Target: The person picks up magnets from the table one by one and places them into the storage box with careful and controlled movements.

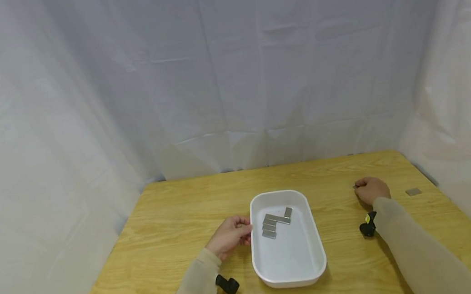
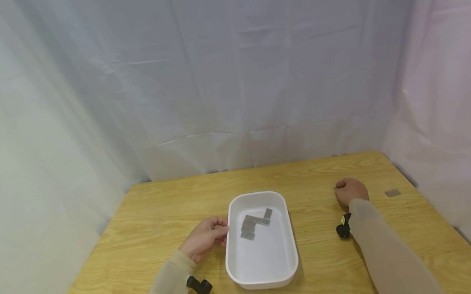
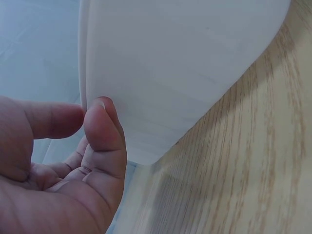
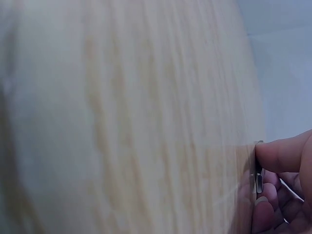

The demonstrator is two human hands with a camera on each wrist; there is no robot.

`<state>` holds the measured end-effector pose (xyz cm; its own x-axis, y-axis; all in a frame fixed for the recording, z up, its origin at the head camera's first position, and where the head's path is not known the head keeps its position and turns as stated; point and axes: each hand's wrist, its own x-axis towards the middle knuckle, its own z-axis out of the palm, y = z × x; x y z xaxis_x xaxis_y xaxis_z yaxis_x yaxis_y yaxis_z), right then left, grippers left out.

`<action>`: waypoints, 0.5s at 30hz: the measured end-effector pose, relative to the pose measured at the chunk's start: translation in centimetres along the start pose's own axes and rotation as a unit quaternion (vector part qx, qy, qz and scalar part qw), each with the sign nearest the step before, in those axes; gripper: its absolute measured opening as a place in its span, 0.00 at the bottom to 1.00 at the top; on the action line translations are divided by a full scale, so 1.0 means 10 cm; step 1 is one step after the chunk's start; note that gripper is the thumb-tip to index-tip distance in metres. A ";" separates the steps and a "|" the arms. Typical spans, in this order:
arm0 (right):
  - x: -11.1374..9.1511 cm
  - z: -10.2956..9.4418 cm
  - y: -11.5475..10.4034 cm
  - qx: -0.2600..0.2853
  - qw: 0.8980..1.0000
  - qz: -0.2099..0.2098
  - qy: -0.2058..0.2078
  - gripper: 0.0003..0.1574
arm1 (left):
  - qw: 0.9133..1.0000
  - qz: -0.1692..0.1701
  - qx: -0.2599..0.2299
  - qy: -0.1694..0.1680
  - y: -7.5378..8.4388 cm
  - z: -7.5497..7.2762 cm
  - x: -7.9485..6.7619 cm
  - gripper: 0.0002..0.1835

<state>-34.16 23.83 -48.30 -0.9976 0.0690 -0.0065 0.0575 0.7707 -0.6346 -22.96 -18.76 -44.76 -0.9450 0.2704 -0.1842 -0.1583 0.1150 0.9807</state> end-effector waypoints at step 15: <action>0.00 0.00 -0.02 0.021 0.998 -0.040 -0.053 0.24 | 1.000 -0.001 -0.006 0.003 -0.02 -0.05 0.01 0.12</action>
<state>-34.17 23.62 -48.19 -0.9976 -0.0607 -0.0337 -0.0226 0.7431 -0.6687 -23.12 -19.24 -44.98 -0.9466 0.2639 -0.1852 -0.1629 0.1042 0.9811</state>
